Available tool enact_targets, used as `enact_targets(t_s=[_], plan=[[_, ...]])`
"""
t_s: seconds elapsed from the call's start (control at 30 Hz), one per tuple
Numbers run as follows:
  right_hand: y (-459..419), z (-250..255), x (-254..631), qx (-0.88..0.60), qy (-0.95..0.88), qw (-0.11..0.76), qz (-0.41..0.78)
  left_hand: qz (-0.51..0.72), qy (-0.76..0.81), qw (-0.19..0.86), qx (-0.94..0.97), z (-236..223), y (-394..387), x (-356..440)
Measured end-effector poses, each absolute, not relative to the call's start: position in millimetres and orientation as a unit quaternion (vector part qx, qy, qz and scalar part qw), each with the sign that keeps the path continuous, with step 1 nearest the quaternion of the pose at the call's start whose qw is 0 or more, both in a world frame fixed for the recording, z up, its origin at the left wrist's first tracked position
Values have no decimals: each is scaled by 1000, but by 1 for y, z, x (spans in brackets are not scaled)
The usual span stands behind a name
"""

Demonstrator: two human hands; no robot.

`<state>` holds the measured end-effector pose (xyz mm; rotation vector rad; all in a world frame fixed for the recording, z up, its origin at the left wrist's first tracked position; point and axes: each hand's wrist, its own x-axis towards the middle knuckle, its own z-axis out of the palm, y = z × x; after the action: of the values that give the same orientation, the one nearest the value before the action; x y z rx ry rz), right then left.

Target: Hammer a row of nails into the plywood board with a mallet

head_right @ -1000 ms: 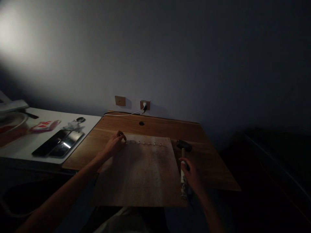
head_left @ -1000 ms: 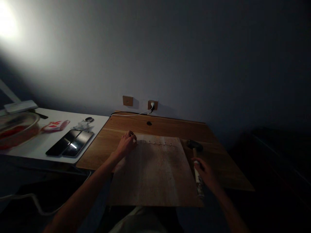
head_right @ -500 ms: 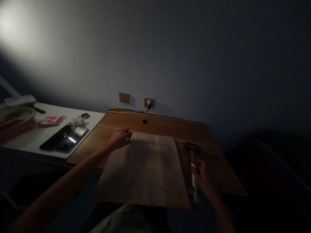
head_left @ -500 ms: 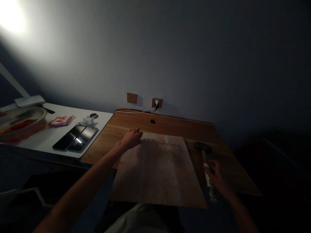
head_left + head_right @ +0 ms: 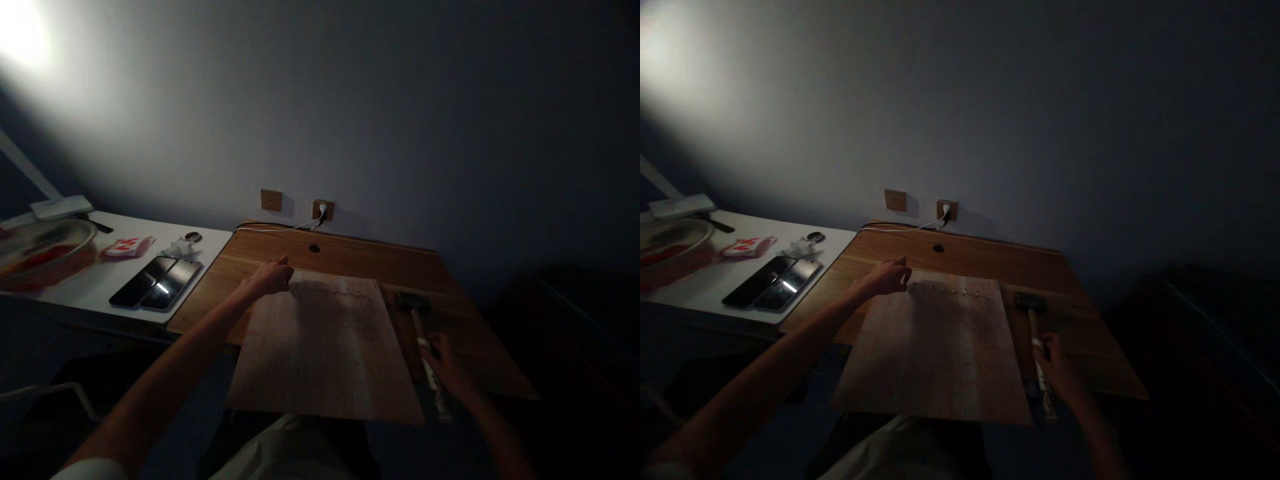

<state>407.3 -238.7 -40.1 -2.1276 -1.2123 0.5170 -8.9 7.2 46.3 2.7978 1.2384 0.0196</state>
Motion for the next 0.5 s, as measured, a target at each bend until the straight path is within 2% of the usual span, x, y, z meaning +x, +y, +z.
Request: enact_targets(t_s=[0.2,0.33,0.5], plan=[[-245,-43,416,-811,-486,268,186,-8,428,38,903,51,11,-5],[-248,-42,413,-819,-491,247,168,28,457,-6,889,62,9,5],[-237,-28,402,-818,-523,239,31,88,397,-75,910,55,-7,34]])
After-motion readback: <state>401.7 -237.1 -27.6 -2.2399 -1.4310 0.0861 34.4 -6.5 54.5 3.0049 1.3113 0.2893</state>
